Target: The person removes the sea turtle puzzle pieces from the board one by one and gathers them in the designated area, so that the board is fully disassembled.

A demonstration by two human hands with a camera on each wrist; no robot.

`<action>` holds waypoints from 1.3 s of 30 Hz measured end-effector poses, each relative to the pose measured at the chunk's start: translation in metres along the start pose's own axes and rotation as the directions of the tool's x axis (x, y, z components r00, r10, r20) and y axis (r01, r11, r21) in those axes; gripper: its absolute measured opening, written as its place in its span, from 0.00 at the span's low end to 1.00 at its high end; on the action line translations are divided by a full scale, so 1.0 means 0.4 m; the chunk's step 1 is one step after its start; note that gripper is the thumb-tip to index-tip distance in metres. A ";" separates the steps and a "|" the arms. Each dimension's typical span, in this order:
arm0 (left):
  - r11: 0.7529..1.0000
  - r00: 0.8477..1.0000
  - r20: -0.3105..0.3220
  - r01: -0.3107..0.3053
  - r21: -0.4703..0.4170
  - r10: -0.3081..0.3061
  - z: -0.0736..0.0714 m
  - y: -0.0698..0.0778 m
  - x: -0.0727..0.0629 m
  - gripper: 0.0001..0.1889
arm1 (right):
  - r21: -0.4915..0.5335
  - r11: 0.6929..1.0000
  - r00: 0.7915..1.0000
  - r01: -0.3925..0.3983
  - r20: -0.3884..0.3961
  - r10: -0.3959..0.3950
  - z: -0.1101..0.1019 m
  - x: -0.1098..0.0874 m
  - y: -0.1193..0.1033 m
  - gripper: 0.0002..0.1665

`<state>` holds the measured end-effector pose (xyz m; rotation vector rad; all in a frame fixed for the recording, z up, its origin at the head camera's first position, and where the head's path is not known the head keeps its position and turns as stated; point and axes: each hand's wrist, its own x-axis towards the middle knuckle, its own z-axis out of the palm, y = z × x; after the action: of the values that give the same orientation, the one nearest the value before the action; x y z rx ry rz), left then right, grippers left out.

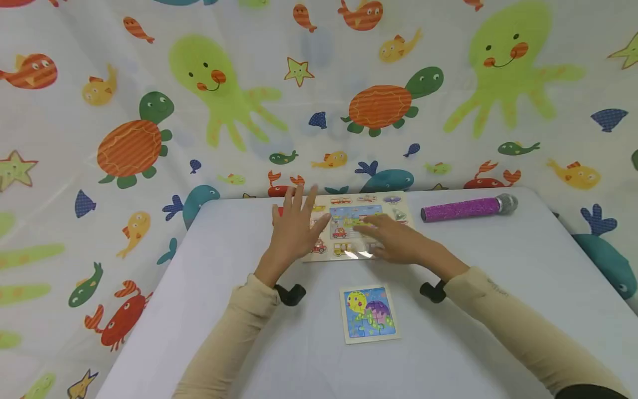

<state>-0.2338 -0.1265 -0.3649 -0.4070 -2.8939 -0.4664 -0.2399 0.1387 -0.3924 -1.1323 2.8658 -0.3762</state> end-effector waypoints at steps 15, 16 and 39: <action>0.985 0.934 0.312 -0.163 -0.058 0.173 0.164 0.027 -0.276 0.49 | 0.088 0.959 0.903 0.271 0.321 -0.284 0.080 -0.024 -0.089 0.33; 0.986 0.932 0.322 -0.161 -0.051 0.169 0.172 0.024 -0.281 0.49 | 0.082 0.956 0.899 0.283 0.325 -0.294 0.080 -0.020 -0.090 0.33; 0.979 0.957 0.235 -0.137 -0.149 0.170 0.244 0.007 -0.300 0.43 | 0.030 0.962 0.831 0.271 0.497 -0.250 0.083 0.031 -0.117 0.32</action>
<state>-0.1324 -0.1204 -0.4817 -0.7564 -3.0441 -0.6236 -0.2138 0.0903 -0.4127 -1.3916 2.2857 -0.0159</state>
